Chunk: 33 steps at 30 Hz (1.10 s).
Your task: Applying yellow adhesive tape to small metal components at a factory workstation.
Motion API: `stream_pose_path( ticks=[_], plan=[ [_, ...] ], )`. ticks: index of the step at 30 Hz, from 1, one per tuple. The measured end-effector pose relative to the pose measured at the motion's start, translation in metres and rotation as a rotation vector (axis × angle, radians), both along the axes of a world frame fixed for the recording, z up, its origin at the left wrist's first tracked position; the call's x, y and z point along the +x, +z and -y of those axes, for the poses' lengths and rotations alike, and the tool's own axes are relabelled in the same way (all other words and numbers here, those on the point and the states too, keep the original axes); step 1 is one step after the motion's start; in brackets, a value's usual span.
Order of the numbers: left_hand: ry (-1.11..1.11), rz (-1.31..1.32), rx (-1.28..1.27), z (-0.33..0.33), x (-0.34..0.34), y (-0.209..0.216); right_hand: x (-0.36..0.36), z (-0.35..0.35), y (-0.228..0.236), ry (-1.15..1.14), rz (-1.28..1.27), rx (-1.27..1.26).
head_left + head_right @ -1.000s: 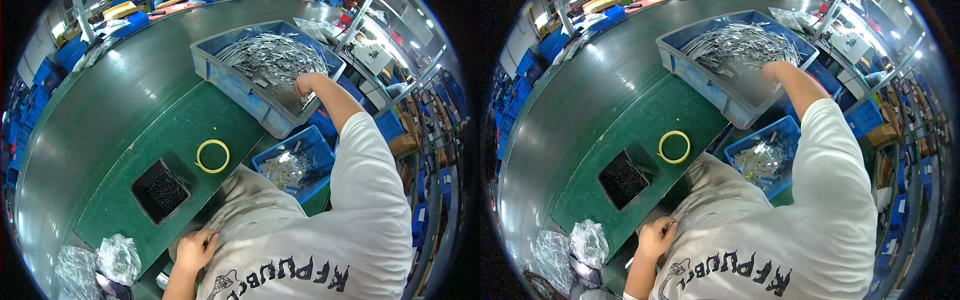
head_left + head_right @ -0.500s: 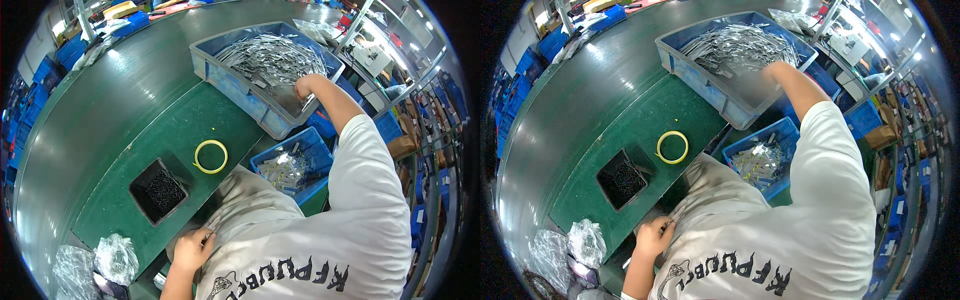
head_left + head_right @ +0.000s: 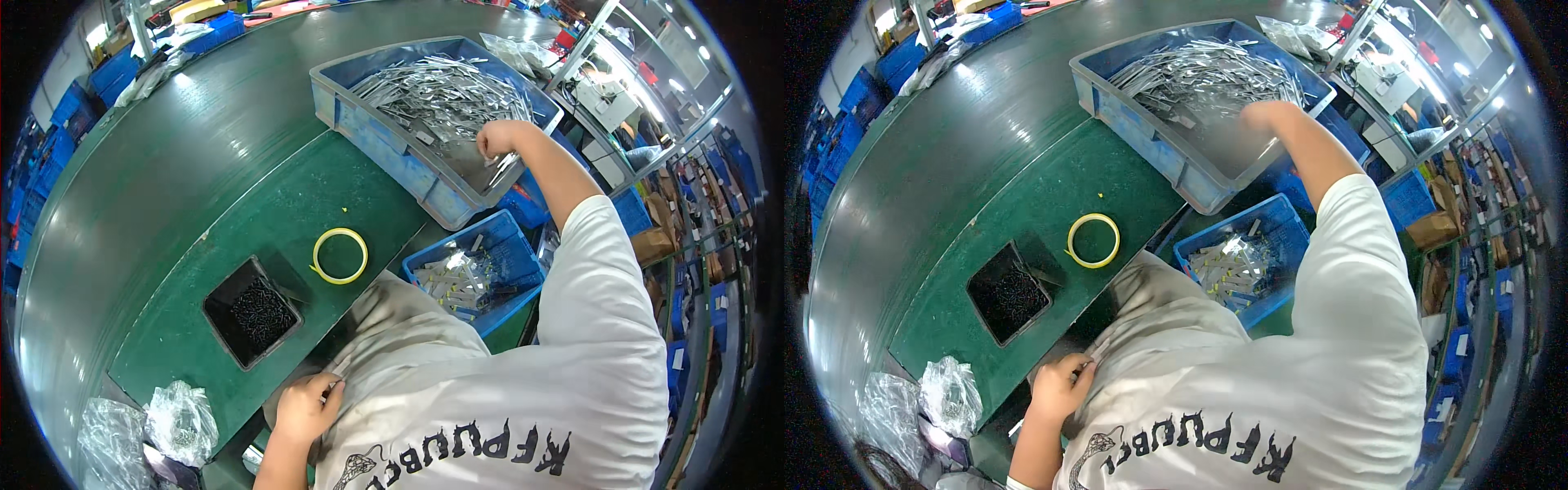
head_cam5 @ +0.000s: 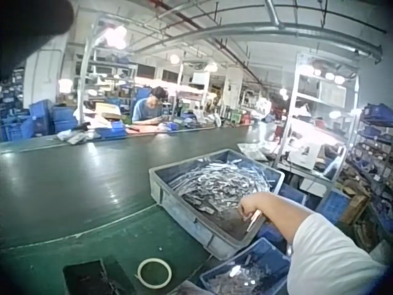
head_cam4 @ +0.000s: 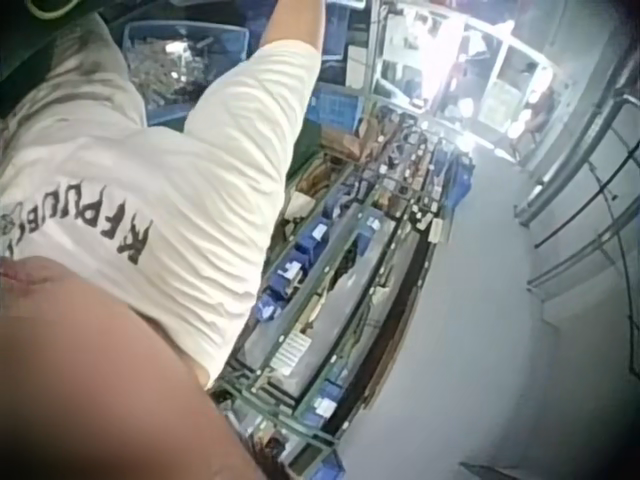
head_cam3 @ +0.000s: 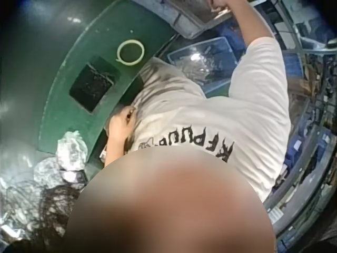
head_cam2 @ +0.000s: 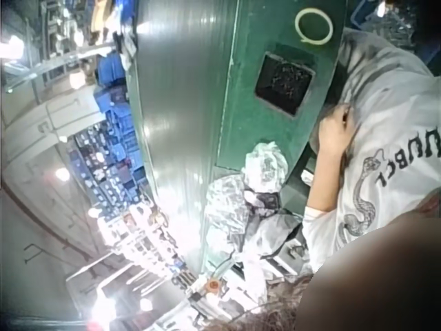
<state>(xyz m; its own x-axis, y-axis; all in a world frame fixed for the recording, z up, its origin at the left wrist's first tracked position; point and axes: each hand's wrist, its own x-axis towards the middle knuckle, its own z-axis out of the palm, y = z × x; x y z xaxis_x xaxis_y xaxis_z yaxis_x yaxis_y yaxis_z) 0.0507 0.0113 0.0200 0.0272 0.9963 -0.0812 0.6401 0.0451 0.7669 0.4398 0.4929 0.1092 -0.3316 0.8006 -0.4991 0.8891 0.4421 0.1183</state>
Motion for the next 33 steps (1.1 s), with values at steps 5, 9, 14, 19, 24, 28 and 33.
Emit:
stream_pose_path(
  ticks=[5, 9, 14, 19, 24, 28, 33],
  plan=[
    [-0.016, -0.005, -0.016, -0.001, 0.001, 0.001, 0.019, -0.005, 0.002, -0.024, -0.167, -0.019],
    [-0.005, 0.005, -0.046, -0.002, 0.002, -0.002, -0.005, 0.005, 0.012, 0.039, -0.407, 0.006],
    [-0.019, 0.009, -0.035, -0.002, 0.004, -0.005, -0.049, 0.036, 0.037, 0.146, -0.479, 0.068],
    [-0.034, -0.004, 0.003, -0.003, 0.003, -0.003, -0.057, 0.046, 0.056, 0.069, -0.52, 0.057],
    [-0.082, -0.022, -0.022, -0.003, 0.001, 0.005, -0.056, 0.077, 0.091, -0.019, -0.832, 0.153],
    [-0.021, 0.013, -0.058, 0.005, -0.001, 0.004, -0.088, 0.124, 0.123, 0.164, -1.347, 0.258],
    [-0.023, 0.184, 0.18, 0.007, -0.001, -0.003, -0.129, 0.223, 0.113, 0.239, -1.729, -0.26]
  ],
)
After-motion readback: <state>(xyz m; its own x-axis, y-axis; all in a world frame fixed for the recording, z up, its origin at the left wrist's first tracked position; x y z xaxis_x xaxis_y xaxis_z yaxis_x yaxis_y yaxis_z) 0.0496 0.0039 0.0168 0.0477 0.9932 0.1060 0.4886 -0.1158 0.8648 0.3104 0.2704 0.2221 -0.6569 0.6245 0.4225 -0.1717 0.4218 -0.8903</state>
